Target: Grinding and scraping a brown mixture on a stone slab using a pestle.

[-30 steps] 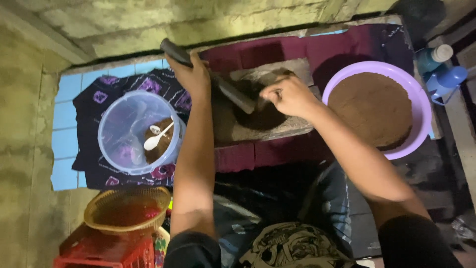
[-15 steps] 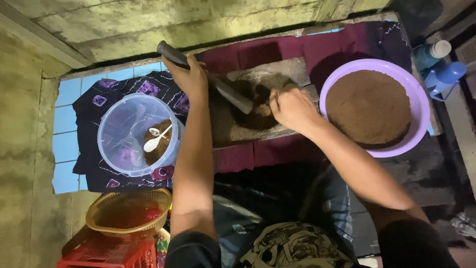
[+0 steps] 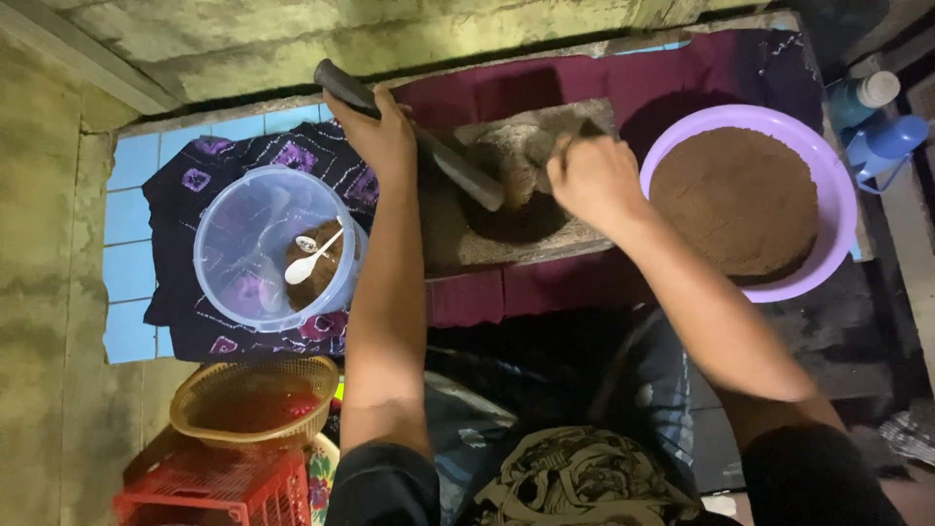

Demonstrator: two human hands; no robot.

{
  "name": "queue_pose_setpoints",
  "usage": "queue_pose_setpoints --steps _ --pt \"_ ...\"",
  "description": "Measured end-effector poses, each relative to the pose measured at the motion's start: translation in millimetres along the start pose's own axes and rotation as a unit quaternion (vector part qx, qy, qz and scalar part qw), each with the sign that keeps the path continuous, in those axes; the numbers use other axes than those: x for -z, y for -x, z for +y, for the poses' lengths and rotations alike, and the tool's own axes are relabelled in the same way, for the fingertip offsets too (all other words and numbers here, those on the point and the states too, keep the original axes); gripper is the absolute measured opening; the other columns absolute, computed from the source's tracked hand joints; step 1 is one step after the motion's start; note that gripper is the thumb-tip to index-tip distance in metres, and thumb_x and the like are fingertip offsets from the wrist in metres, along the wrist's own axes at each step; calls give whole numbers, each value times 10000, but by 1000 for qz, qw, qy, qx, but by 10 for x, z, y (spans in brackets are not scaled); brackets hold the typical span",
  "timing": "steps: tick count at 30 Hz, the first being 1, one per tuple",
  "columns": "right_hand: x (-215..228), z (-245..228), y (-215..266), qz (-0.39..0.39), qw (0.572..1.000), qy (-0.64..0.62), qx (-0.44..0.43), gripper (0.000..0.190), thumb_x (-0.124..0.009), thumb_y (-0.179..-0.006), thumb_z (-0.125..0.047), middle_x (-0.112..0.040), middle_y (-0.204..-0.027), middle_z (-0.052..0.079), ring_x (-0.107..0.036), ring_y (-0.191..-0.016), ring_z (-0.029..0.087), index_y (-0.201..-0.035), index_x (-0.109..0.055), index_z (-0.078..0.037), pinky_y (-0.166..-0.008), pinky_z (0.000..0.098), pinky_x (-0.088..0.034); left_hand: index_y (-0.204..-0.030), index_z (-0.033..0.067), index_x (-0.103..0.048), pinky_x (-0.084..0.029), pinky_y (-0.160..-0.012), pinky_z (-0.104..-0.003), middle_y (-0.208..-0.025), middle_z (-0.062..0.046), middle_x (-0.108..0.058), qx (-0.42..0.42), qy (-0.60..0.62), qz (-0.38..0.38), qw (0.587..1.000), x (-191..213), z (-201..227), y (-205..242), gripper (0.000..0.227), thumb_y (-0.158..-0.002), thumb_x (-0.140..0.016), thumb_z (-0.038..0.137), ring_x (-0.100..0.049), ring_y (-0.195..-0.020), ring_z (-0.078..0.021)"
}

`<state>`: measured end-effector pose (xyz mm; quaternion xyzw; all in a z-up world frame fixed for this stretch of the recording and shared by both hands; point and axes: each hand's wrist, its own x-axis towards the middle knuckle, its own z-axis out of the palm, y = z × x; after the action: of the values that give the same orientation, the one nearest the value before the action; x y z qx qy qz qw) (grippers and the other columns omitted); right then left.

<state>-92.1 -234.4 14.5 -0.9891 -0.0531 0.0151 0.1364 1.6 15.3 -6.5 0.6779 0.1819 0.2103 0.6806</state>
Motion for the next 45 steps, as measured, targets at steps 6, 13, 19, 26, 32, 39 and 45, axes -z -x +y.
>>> queue_pose_setpoints --steps 6,13,19,26,32,39,45 --pt "126 -299 159 -147 959 -237 -51 471 -462 -1105 -201 -796 -828 82 -703 -621 186 -767 -757 -60 -634 352 -600 -1651 95 -33 -602 -592 -379 -857 -133 -741 20 2 13 1000 -24 -31 -36 881 -963 -545 298 -717 -616 -191" --pt "-60 45 90 5 998 -7 59 331 -443 -1063 -248 -684 -644 203 -672 -592 459 -1072 -758 -146 -522 561 -507 -1639 108 -86 -586 -545 -373 -752 -117 -708 -20 28 3 999 -6 -162 -93 850 -957 -553 308 -689 -560 -182" --pt "22 123 144 91 964 -208 139 371 -468 -1069 -59 -800 -1105 87 -434 -307 79 -875 -760 61 -269 235 -376 -1639 97 -41 -609 -556 -370 -788 -128 -712 -25 36 -9 999 22 -57 -35 867 -958 -541 293 -706 -600 -192" --pt "-199 347 -39 218 929 -186 233 152 -693 -1115 -141 -807 -1087 84 -770 -942 276 -1155 -799 -40 -831 383 -565 -1566 90 -284 -592 -466 -349 -920 -196 -735 -50 37 73 995 -111 -276 -237 791 -880 -623 288 -654 -487 -179" --pt "3 165 90 -9 944 -233 234 189 -682 -992 -5 -802 -1056 58 -779 -920 177 -1105 -818 -71 -888 315 -603 -1547 17 -387 -329 -1309 -386 -1598 -226 -504 -219 -90 83 968 41 -995 -675 763 -960 -737 354 -479 -1526 -319" --pt "333 38 660 86 894 -163 408 432 -545 -871 298 -779 -904 93 -775 -925 248 -1093 -760 -4 -575 184 -666 -1614 118 -138 -530 -452 -319 -725 -113 -694 -96 100 35 990 5 -500 -280 835 -955 -617 303 -613 -515 -147" --pt "-307 74 398 58 873 -181 450 536 -650 -743 238 -770 -1171 136 -717 -1056 323 -1206 -764 -7 -906 405 -643 -1623 113 -105 -520 -448 -354 -656 -149 -691 -45 123 55 990 23 -218 -141 833 -943 -572 237 -648 -497 -188"
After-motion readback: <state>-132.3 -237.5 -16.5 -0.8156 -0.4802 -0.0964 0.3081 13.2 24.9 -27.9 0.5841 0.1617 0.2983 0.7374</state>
